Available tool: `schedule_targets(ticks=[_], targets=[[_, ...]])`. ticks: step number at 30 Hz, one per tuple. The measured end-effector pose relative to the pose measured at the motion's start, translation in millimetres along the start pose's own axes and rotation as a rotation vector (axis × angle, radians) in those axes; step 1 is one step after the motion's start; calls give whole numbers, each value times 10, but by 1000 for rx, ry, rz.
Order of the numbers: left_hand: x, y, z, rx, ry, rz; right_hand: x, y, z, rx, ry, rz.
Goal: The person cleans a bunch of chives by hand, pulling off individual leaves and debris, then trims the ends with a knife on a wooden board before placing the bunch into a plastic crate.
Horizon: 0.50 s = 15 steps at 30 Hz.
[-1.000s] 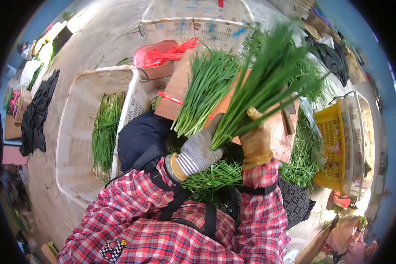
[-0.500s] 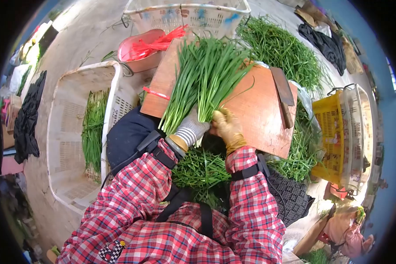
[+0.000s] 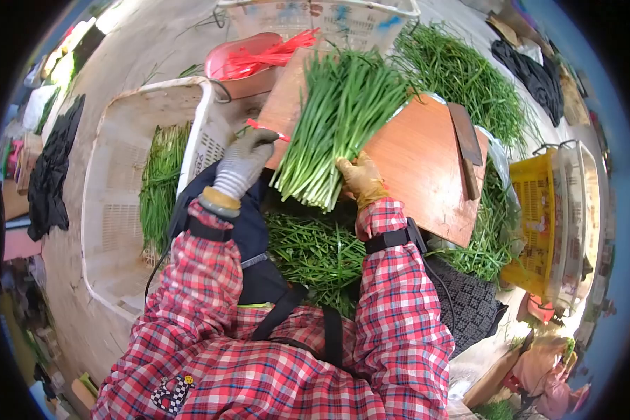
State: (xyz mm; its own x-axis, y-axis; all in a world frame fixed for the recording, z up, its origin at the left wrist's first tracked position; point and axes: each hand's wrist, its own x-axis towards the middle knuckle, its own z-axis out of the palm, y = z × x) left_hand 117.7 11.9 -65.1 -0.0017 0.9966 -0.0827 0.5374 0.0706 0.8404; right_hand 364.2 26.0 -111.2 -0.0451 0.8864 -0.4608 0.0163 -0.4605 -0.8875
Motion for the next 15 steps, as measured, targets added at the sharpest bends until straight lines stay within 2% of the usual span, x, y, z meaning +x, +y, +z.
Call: schedule_targets(ticks=[1, 2, 3, 4, 5, 7, 8, 9, 10, 11, 13, 14, 15], targets=[[60, -110, 82, 86, 17, 36, 69, 111, -42, -8, -8, -2], [112, -96, 131, 161, -109, -124, 119, 184, -64, -8, -21, -27], [115, -84, 203, 162, -133, -154, 173, 247, -93, -11, -33, -51], [142, -161, 315, 107, -102, -101, 81, 194, -13, 105, -3, -115], [149, -140, 373, 53, -70, -49, 23, 134, -63, 93, -8, -116], [94, -14, 443, 51, -122, 10, 1, -25, -251, -333, -243, 115], [59, 68, 457, 107, -143, 41, 50, 9, -280, -305, -191, 163], [110, -192, 735, 51, -47, 152, 79, 89, -213, -277, -161, 207], [18, 22, 582, 97, -142, 8, -10, 37, -30, -179, -90, 144], [1, -90, 779, 96, 32, 27, 30, 70, 39, -215, -47, 144], [25, 19, 835, 152, -86, -118, 166, 86, -41, -364, -100, 186], [-23, 174, 686, 123, -127, -202, 131, 85, 15, -372, -45, 184], [-13, 100, 749, 131, -83, -165, 92, 72, 29, -379, 23, 179]])
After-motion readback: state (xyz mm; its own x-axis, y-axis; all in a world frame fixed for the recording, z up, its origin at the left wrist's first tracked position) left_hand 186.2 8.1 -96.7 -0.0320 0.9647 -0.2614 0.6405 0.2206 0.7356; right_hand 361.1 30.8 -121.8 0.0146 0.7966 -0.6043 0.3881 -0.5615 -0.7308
